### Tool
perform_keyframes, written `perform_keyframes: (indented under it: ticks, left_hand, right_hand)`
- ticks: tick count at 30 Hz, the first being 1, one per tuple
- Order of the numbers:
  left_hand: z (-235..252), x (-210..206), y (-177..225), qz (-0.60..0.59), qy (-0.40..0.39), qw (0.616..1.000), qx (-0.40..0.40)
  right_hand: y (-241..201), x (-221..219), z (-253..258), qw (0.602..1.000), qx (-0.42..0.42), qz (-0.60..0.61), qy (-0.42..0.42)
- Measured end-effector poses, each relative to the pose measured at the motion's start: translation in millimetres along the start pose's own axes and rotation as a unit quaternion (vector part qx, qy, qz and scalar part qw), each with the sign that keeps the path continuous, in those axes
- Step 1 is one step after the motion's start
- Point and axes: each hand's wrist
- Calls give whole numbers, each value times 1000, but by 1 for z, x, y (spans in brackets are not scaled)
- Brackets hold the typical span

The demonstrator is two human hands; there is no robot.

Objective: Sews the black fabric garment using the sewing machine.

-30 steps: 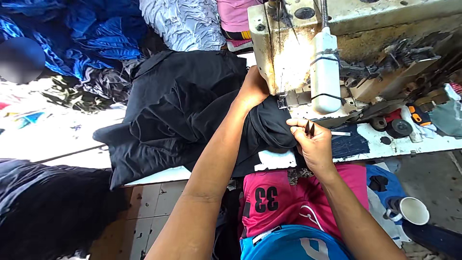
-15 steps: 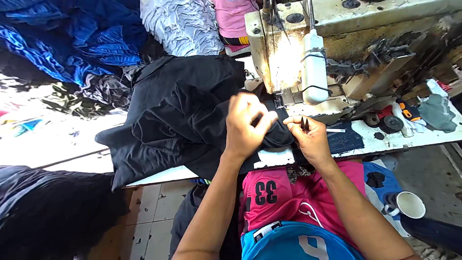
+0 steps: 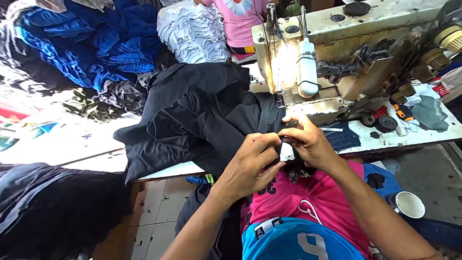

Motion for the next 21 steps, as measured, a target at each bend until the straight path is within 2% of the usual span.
perform_keyframes:
  ticks: [3,5,8,10,15,21]
  left_hand:
    - [-1,-30,-12,-40,66,997,-21]
    - [-2,-48,-25,22,105,994,-33]
    - [-7,-58,-57,158,52,986,-6]
    - [-10,-53,-72,208,16,978,9]
    - [-1,-33,-59,210,-64,976,6]
    - [10,-25,-69,219,-87,972,8]
  right_hand:
    - [5,2,-9,989,13,131,-63]
    - [9,1,-18,983,-21,174,-61]
    - [10,-5,-35,974,-92,205,-1]
    - [11,-9,-44,968,-119,219,29]
    - [9,-15,-53,952,-146,264,55]
    - [11,-20,-38,944,-177,270,74]
Point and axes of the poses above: each hand's wrist, its own z-axis towards the middle knuckle, its own x-axis out of the back of the hand, y = z × x, and after that the axes turned 14 degrees about -x, right-handed
